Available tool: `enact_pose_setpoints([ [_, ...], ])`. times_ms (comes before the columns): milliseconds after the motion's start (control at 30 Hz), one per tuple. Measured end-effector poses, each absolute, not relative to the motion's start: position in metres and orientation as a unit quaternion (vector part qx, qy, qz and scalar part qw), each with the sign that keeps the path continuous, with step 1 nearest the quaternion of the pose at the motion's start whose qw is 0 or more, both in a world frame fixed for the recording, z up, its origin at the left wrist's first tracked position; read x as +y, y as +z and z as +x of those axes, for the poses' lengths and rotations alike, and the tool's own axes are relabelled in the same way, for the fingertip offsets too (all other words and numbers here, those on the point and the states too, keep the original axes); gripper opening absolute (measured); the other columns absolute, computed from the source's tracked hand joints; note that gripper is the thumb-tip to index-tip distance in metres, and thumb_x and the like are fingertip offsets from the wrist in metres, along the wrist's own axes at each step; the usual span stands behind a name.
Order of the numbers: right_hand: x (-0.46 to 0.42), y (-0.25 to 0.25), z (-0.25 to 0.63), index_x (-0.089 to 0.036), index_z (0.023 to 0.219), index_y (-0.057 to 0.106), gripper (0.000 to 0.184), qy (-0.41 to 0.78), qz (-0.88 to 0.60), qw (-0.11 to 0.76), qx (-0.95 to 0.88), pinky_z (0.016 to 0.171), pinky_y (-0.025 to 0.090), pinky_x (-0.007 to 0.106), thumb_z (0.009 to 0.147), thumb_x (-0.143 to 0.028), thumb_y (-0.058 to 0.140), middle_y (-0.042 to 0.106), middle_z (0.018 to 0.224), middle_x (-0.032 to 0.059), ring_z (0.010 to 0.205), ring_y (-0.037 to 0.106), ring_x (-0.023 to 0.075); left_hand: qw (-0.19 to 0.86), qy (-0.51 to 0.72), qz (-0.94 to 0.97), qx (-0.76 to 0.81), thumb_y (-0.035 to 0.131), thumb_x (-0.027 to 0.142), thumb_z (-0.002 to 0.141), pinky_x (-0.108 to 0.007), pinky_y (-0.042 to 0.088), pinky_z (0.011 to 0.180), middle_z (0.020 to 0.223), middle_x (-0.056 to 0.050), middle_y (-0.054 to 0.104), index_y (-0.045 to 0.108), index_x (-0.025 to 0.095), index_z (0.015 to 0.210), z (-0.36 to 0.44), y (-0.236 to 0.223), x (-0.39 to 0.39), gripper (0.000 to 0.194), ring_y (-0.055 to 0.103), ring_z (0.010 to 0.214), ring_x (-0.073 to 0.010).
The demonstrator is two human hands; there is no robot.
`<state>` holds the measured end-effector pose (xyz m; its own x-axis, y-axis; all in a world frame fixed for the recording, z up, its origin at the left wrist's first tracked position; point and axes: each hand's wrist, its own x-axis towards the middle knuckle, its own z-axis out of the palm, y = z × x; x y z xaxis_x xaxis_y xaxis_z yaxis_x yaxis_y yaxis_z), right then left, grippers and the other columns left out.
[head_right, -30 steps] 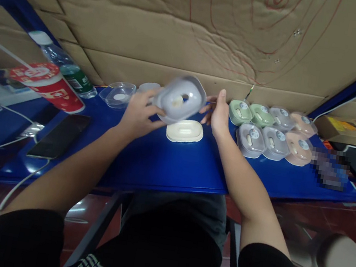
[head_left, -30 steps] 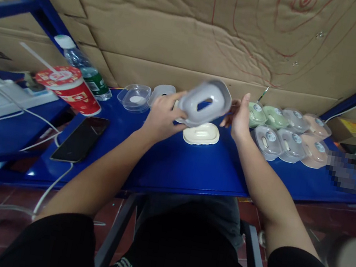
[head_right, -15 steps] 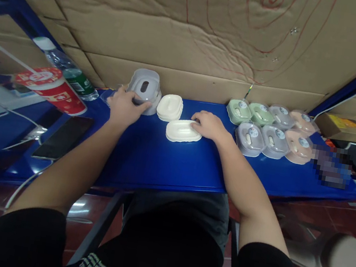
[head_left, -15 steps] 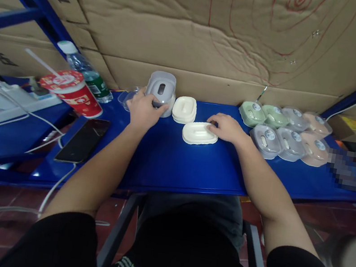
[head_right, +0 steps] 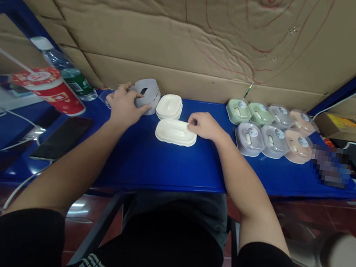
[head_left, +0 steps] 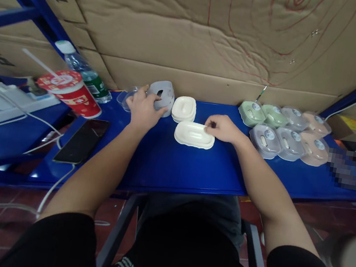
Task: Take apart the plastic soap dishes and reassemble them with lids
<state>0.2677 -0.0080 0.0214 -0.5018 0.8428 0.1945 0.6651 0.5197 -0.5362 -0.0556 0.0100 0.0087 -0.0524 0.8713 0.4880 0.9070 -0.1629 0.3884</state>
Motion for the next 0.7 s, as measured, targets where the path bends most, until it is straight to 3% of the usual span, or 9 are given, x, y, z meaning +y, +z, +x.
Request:
enact_pose_setpoints([
  [167,-0.004,0.011,0.257,-0.021,0.083,0.072,0.014,0.252,-0.484,0.357,-0.758,0.072,0.050,0.034,0.079,-0.034,0.069,0.078,0.087,0.0046,0.077,0.066,0.0204,0.036,-0.324,-0.702,-0.633,0.080,0.043,0.087,-0.072,0.031,0.121,0.162,-0.018,0.054,0.073,0.027,0.121,-0.055,0.007,0.009,0.038,0.047,0.150,-0.0465],
  [367,0.010,0.000,0.243,-0.023,0.087,0.065,0.013,0.272,-0.527,0.493,-0.636,0.060,0.054,0.034,0.080,-0.033,0.069,0.069,0.077,0.0017,0.065,0.063,0.0184,0.069,-0.378,-0.670,-0.635,0.077,0.049,0.090,-0.069,0.032,0.120,0.164,-0.017,0.051,0.066,0.028,0.139,-0.045,0.016,0.001,0.054,0.043,0.152,-0.0461],
  [533,0.009,-0.001,0.221,-0.025,0.098,0.060,0.020,0.383,-0.557,0.513,-0.530,0.043,0.049,0.027,0.083,-0.029,0.073,0.069,0.083,-0.0004,0.048,0.057,0.0108,0.079,-0.395,-0.697,-0.593,0.067,0.052,0.097,-0.060,0.037,0.116,0.153,-0.015,0.059,0.065,0.027,0.139,-0.024,0.028,-0.018,0.049,0.051,0.143,-0.0407],
  [633,0.005,-0.001,0.209,-0.024,0.102,0.057,0.022,0.420,-0.567,0.512,-0.490,0.049,0.058,0.027,0.089,-0.027,0.074,0.072,0.095,0.0016,0.053,0.064,0.0103,0.063,-0.373,-0.729,-0.570,0.066,0.051,0.098,-0.058,0.038,0.113,0.148,-0.013,0.064,0.069,0.027,0.130,-0.015,0.030,-0.026,0.040,0.054,0.138,-0.0399],
  [700,0.002,-0.001,0.203,-0.024,0.104,0.056,0.020,0.462,-0.564,0.506,-0.462,0.062,0.066,0.029,0.093,-0.023,0.073,0.074,0.098,0.0022,0.063,0.071,0.0118,0.046,-0.353,-0.752,-0.556,0.065,0.048,0.099,-0.057,0.039,0.112,0.142,-0.013,0.069,0.072,0.027,0.123,-0.010,0.028,-0.028,0.033,0.058,0.134,-0.0390],
])
